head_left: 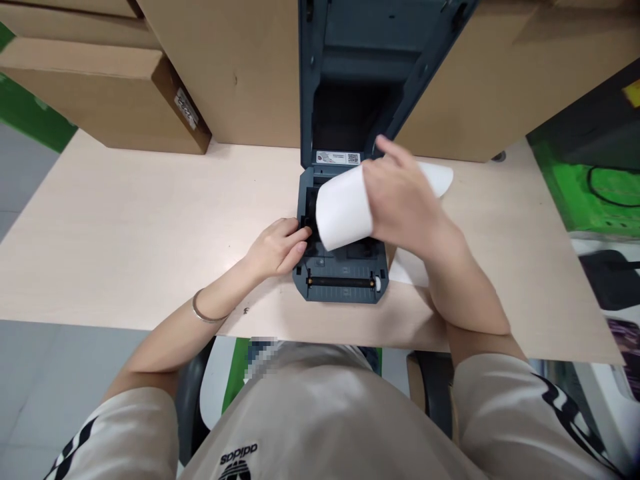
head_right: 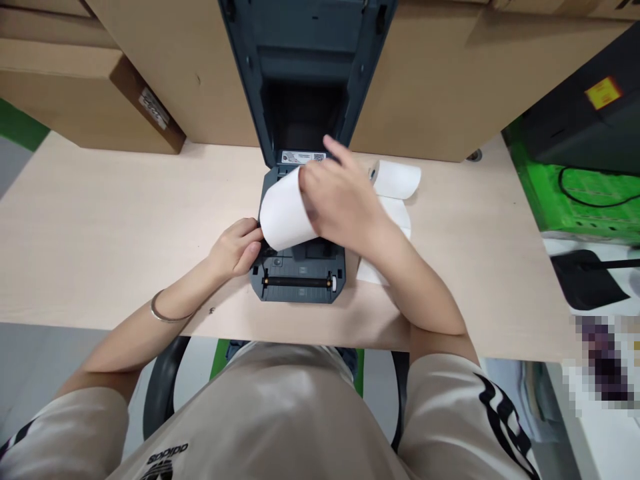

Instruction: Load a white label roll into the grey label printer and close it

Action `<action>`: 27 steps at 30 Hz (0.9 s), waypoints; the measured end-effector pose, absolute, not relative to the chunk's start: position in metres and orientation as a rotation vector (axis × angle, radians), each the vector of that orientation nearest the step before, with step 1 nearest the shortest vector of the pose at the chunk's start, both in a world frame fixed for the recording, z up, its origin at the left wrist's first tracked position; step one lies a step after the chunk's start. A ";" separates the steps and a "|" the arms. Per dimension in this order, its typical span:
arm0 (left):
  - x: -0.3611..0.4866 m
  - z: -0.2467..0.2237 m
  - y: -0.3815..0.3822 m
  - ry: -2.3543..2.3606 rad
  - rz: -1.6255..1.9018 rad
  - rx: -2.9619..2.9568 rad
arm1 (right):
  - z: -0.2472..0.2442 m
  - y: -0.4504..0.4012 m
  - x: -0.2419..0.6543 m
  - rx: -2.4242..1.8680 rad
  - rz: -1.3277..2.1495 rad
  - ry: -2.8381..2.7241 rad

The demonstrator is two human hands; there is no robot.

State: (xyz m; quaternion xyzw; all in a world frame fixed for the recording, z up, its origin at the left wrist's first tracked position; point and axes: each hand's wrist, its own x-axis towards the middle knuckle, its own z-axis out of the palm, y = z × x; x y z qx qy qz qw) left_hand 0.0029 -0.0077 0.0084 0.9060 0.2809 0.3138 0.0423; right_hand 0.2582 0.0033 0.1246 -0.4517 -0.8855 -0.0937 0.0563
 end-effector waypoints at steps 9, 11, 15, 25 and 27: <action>0.006 0.011 -0.009 0.860 1.127 2.837 | 0.107 0.060 0.351 -1.702 0.081 -2.285; 0.006 0.012 -0.008 0.853 1.145 2.852 | 0.089 0.077 0.357 -1.681 0.232 -2.365; 0.005 0.012 -0.008 0.879 1.094 2.839 | 0.065 0.090 0.350 -1.675 0.365 -2.454; 0.004 0.011 -0.007 0.889 1.085 2.875 | 0.094 0.075 0.359 -1.905 0.344 -2.337; 0.005 0.011 -0.007 0.878 1.089 2.868 | 0.098 0.076 0.369 -2.010 0.284 -2.297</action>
